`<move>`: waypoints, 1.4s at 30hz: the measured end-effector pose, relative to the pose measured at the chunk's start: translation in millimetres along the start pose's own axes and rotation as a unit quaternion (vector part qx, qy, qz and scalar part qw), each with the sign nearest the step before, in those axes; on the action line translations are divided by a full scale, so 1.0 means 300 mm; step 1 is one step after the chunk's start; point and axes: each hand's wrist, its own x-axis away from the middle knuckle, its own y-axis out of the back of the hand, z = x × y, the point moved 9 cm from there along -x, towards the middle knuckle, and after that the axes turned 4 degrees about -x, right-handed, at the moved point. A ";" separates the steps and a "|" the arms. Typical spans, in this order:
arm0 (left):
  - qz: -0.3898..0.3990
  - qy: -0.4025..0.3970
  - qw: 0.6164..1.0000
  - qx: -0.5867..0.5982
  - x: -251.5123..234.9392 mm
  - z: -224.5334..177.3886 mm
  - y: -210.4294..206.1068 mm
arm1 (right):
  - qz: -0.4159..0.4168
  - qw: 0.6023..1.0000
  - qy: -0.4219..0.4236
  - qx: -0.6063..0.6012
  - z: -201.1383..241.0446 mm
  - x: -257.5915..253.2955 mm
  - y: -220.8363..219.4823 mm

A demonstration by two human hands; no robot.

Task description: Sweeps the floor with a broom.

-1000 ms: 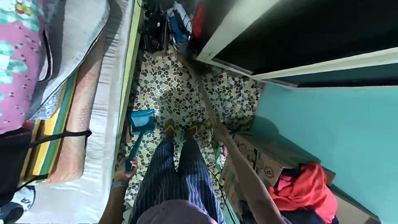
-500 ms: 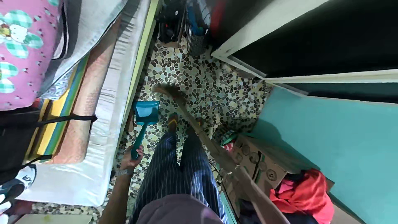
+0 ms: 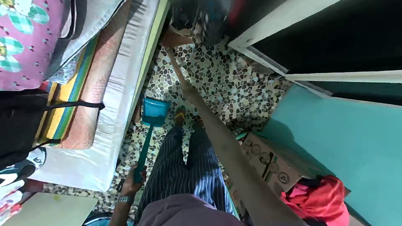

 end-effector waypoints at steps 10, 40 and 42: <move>-0.074 0.053 0.994 -0.057 0.005 0.030 0.134 | 0.274 0.944 -0.181 0.023 -0.419 0.653 -0.385; -0.010 -0.041 0.952 -0.302 -0.021 -0.268 -0.140 | 0.132 0.828 -0.214 -0.502 -0.391 0.712 -0.191; 0.004 -0.045 0.948 -0.316 -0.014 -0.271 -0.178 | 0.107 0.796 -0.217 -0.555 -0.385 0.530 -0.245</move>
